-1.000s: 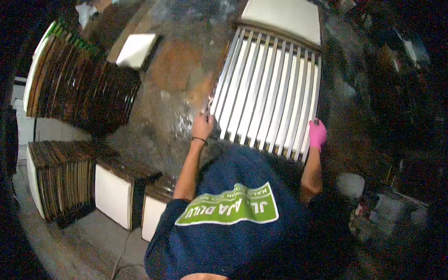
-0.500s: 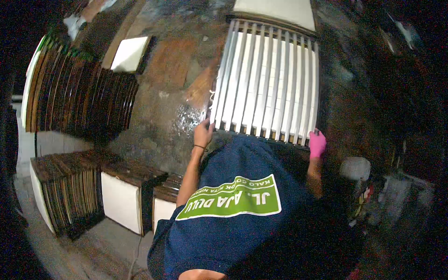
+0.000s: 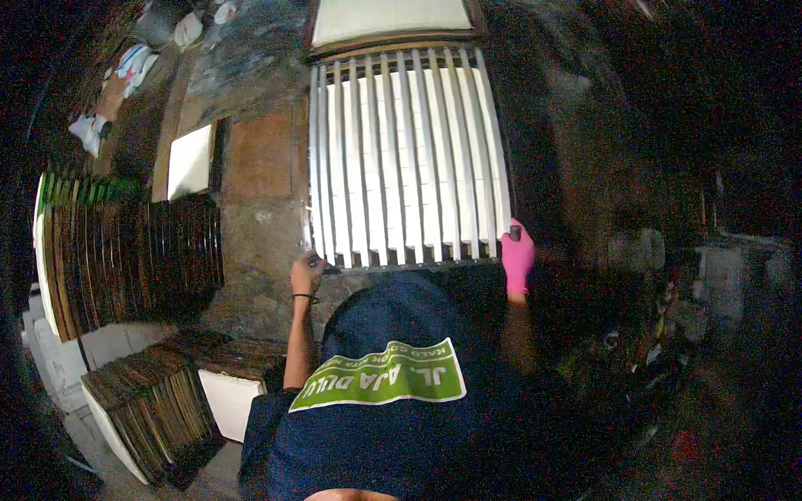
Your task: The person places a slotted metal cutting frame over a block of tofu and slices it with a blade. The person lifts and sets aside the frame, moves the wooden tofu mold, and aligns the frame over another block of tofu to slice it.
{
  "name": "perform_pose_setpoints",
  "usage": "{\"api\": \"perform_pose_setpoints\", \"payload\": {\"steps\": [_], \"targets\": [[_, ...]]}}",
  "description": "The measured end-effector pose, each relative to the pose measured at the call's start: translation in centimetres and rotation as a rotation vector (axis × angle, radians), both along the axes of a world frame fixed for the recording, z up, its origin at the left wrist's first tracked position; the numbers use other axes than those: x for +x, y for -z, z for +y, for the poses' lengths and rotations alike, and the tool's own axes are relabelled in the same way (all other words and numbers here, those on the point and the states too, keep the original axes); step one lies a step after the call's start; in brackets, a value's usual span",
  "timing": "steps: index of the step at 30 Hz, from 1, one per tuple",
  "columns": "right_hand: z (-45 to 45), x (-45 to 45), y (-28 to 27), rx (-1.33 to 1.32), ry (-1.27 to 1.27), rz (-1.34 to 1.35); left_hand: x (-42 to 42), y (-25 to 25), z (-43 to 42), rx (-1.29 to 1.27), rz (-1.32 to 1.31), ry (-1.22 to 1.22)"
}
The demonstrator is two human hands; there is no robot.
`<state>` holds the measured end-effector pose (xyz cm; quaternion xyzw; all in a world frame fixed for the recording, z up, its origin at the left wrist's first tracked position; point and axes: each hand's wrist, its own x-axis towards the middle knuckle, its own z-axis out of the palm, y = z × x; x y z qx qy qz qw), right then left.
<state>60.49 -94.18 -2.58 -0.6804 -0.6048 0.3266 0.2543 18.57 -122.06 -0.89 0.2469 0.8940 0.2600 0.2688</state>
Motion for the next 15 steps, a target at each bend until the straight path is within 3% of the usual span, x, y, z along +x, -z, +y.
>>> {"api": "perform_pose_setpoints", "payload": {"steps": [5,9,13,15], "targets": [[-0.3,-0.2,-1.0,-0.078,0.053,-0.002,0.0,-1.7,1.1,-0.117,0.043,0.123],[0.1,-0.5,-1.2,-0.061,0.045,-0.04,-0.4,-1.4,1.0,-0.103,-0.048,0.049],[0.3,-0.7,-3.5,-0.218,0.056,-0.089,-0.9,-2.8,1.4,-0.172,-0.006,0.196],[0.8,-0.3,-3.7,-0.187,-0.017,0.041,-2.4,-2.1,1.6,-0.183,-0.004,0.313]]}}
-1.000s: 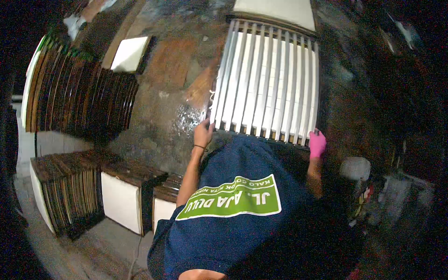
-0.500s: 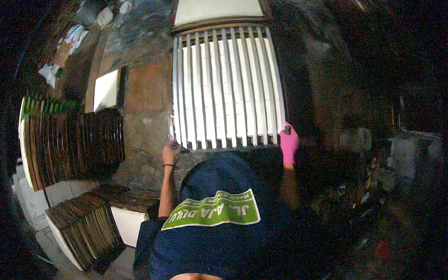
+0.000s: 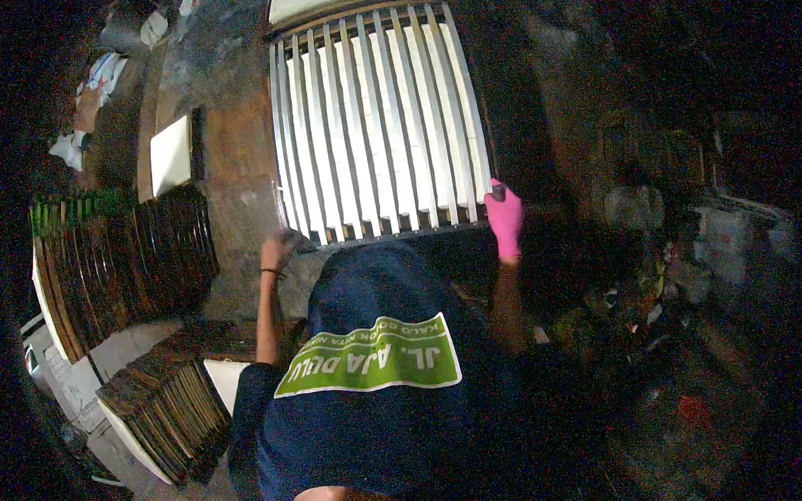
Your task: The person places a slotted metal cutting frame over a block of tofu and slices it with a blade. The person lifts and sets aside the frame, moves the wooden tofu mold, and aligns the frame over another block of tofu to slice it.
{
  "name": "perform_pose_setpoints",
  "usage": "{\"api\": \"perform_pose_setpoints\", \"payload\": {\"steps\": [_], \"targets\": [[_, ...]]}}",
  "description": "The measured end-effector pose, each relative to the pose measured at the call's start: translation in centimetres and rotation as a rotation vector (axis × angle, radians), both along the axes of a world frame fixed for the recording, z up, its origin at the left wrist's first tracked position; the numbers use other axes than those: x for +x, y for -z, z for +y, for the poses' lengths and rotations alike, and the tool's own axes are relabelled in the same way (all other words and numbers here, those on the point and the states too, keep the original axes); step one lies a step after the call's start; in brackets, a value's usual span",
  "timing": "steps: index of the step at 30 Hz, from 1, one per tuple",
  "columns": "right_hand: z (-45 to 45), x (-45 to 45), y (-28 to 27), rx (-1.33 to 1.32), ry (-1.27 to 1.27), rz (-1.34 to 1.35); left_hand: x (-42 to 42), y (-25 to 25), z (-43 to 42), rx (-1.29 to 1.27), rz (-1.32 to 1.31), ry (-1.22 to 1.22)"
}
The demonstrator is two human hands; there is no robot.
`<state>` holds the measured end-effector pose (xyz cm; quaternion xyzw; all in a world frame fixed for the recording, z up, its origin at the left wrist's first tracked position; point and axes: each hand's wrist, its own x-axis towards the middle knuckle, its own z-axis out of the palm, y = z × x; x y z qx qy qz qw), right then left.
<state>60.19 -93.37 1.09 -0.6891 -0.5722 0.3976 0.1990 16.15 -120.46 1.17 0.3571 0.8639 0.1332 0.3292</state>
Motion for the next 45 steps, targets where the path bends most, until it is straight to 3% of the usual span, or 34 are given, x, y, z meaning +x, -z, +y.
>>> {"api": "perform_pose_setpoints", "payload": {"steps": [2,3,4,5,6,8,9,11,12,14,17,21,22,24,26,31,34,36,41,45], "targets": [[1.6,2.1,2.7,-0.038,-0.048,0.245,-4.2,2.0,0.0,-0.005,-0.03,0.127],[2.1,1.8,-0.6,-0.088,-0.043,0.156,-6.0,1.9,1.0,0.021,-0.085,0.182],[2.5,1.1,-4.3,-0.139,-0.04,0.066,-7.1,0.8,2.5,0.021,0.02,0.161],[3.5,2.6,-3.7,-0.053,-0.044,0.054,-10.9,4.0,3.3,0.093,0.107,0.271],[4.9,4.3,-2.9,0.035,-0.052,0.051,-7.8,-2.2,7.2,0.187,0.224,0.076],[5.0,2.9,-8.8,0.238,-0.101,-0.095,-7.1,-6.5,12.0,0.164,0.223,0.127],[6.6,5.5,-7.8,0.163,-0.07,0.199,-9.8,-1.8,12.7,0.495,0.34,0.325],[7.4,4.6,-8.9,0.226,-0.197,0.418,-10.3,0.0,14.8,0.402,0.52,0.503],[6.2,2.1,-11.8,0.382,-0.333,0.335,-10.3,1.3,15.3,0.351,0.594,0.571],[6.2,-1.3,-13.3,0.427,-0.383,0.29,-10.3,2.0,15.9,0.26,0.486,0.57],[4.8,-6.9,-14.3,0.496,-0.433,0.219,-10.1,3.7,15.7,0.336,0.392,0.536],[5.4,-17.4,-13.7,0.176,-0.33,0.153,-9.7,3.9,15.3,0.367,0.346,0.494],[4.3,-22.7,-15.1,0.299,-0.429,0.064,-9.7,2.8,15.5,0.329,0.376,0.501],[7.4,-28.5,-10.5,0.412,-0.418,0.279,-9.5,4.1,15.5,0.382,0.333,0.469],[9.7,-35.3,-10.0,0.134,-0.228,0.712,-9.5,3.6,15.2,0.424,0.297,0.446],[15.4,-46.8,-3.6,0.297,-0.264,0.376,-9.1,4.1,15.3,0.496,0.261,0.366],[15.3,-50.7,-3.3,0.271,-0.212,0.37,-9.2,3.0,15.2,0.396,0.326,0.426],[16.2,-52.4,-0.3,0.444,-0.287,0.185,-9.0,3.2,15.4,0.379,0.34,0.424],[9.6,-49.7,-1.5,0.548,-0.494,0.001,-9.0,3.8,15.4,0.407,0.357,0.364],[3.1,-46.0,0.3,0.696,-0.498,0.154,-8.8,4.6,15.5,0.422,0.314,0.345]]}}
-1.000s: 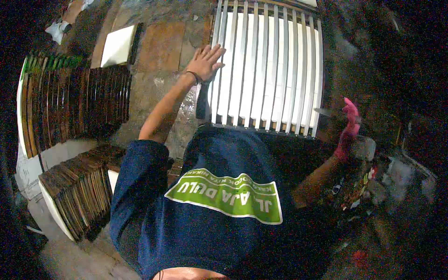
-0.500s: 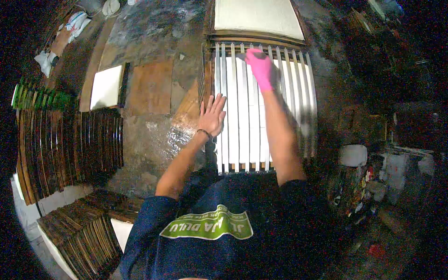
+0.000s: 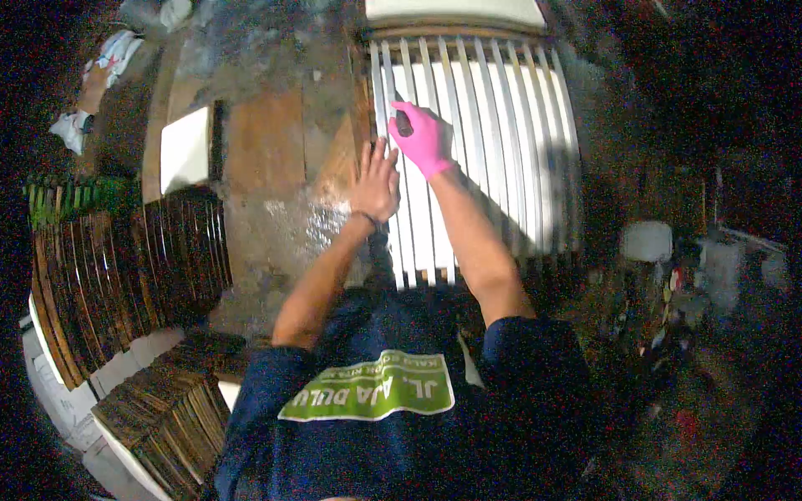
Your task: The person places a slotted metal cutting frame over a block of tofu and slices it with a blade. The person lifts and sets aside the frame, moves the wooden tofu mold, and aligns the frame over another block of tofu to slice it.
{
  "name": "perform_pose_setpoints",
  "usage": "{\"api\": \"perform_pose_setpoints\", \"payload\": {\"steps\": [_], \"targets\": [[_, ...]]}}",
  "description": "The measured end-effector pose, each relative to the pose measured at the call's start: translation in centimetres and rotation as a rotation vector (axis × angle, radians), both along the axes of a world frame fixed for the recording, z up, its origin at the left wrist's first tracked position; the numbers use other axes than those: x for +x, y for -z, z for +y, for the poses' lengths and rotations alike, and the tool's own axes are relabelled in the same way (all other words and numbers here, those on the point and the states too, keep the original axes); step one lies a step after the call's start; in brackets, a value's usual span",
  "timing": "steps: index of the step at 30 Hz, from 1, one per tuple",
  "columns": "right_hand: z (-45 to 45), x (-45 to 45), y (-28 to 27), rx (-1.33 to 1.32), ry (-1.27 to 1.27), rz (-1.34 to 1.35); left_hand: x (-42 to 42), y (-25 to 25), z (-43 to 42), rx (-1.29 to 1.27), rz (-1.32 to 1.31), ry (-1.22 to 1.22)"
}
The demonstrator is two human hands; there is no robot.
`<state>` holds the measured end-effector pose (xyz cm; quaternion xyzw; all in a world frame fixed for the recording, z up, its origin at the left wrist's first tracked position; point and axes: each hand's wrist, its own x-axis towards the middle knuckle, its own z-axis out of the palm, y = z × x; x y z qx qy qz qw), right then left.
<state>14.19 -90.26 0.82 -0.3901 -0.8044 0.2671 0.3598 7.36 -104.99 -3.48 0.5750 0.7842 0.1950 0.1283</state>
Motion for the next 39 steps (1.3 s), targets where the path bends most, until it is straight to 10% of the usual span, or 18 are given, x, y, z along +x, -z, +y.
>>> {"api": "perform_pose_setpoints", "payload": {"steps": [13,26,30,39], "targets": [[-26.7,20.4,-3.0,-0.476,-0.192,-0.109,0.1,0.9,0.3,0.01,0.015,-0.005],[0.0,6.9,-11.4,-0.226,0.176,0.198,0.2,-1.0,0.1,-0.046,0.041,0.001],[12.4,-1.2,-3.9,-0.189,0.11,0.195,0.0,0.6,0.2,0.003,-0.013,0.003],[0.8,4.8,1.1,0.089,-0.128,-0.047,0.3,-0.6,0.2,-0.034,-0.008,-0.011]]}}
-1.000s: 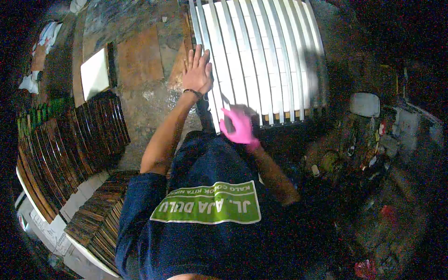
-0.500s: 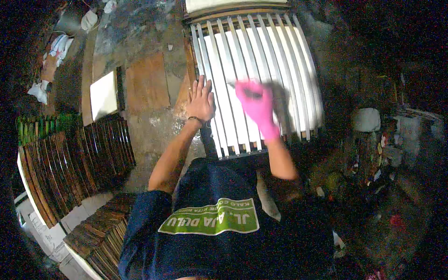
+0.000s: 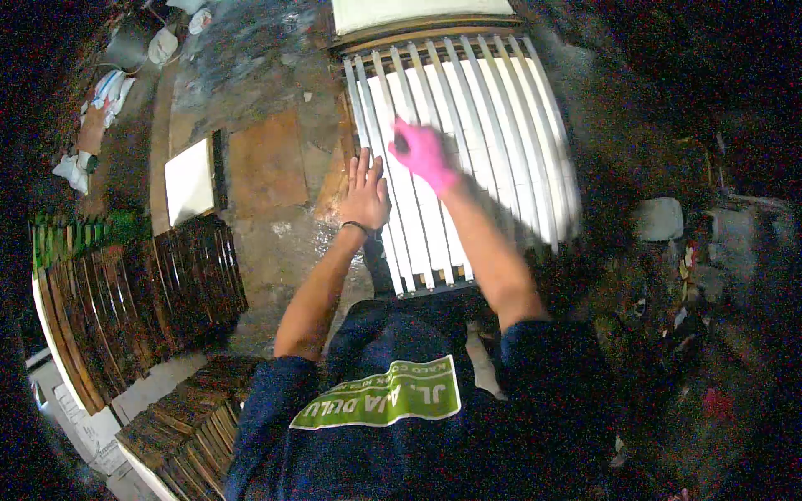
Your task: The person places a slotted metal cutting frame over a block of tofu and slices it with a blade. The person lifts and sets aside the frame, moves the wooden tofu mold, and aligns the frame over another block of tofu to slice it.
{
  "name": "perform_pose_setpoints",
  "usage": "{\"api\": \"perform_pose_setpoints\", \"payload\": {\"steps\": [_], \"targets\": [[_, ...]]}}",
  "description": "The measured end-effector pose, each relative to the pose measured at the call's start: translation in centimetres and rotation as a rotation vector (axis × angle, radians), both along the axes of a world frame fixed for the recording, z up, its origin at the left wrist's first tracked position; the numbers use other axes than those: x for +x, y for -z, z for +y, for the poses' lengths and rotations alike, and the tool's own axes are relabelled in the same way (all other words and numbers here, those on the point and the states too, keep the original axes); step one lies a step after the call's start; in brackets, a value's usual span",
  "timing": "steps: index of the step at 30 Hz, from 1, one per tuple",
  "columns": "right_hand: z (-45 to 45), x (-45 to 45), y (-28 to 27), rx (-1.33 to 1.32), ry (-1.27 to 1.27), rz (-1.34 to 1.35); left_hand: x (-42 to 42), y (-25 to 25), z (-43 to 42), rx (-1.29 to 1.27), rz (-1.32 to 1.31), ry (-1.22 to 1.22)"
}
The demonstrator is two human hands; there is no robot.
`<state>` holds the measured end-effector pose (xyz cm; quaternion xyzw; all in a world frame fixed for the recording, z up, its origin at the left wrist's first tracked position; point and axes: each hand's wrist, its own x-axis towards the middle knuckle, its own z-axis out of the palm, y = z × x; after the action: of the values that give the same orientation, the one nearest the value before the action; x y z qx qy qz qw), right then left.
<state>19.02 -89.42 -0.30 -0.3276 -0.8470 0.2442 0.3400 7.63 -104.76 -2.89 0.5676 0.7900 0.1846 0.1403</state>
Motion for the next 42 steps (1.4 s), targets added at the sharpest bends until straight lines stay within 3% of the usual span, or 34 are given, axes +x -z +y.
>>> {"api": "perform_pose_setpoints", "payload": {"steps": [5,10,16,17,19,20,22,24,25,26,27,31,36,40,42], "targets": [[-18.6,11.8,-2.4,-0.267,0.007,0.019,-0.3,0.9,-0.2,0.086,0.079,0.06],[-27.5,18.9,-4.0,-0.371,-0.005,-0.049,-0.4,1.8,-0.1,0.072,-0.003,0.035],[-19.9,16.4,-10.0,-0.634,0.091,0.103,0.3,-1.9,0.9,-0.054,0.283,0.065],[-17.7,16.2,-9.5,-0.652,0.12,0.106,0.5,-1.5,1.7,0.016,0.253,0.02],[-12.0,14.4,-9.0,-0.642,0.236,0.233,1.6,-2.4,2.9,0.119,0.223,-0.007],[-8.3,12.3,-11.3,-0.603,0.246,0.18,2.2,-2.8,3.2,0.091,0.249,0.025],[-0.8,8.3,-9.6,-0.59,0.192,0.366,3.1,-0.9,3.4,0.021,0.264,0.026],[3.5,3.8,-13.5,-0.447,0.35,0.134,3.7,-1.4,3.2,-0.022,0.208,-0.007],[8.6,1.6,-8.0,-0.427,0.213,0.351,3.7,-1.5,3.2,0.009,0.204,-0.008],[11.4,-0.2,-6.2,-0.457,0.184,0.359,3.5,-1.7,3.5,0.018,0.211,-0.008],[10.9,-1.3,-9.1,-0.408,0.328,0.094,3.6,-1.7,3.4,0.017,0.205,-0.008],[13.7,-4.0,-1.9,-0.256,0.123,0.145,3.7,-1.4,3.5,0.015,0.208,-0.013],[2.5,2.9,-3.7,-0.152,0.008,-0.096,3.9,-0.9,3.2,-0.006,0.227,-0.026],[-9.6,11.1,-2.1,-0.016,-0.043,0.075,3.9,-1.1,3.3,-0.051,0.265,-0.023],[-16.1,15.5,-3.1,-0.257,-0.045,-0.014,4.0,-1.0,3.3,-0.065,0.264,-0.008]]}}
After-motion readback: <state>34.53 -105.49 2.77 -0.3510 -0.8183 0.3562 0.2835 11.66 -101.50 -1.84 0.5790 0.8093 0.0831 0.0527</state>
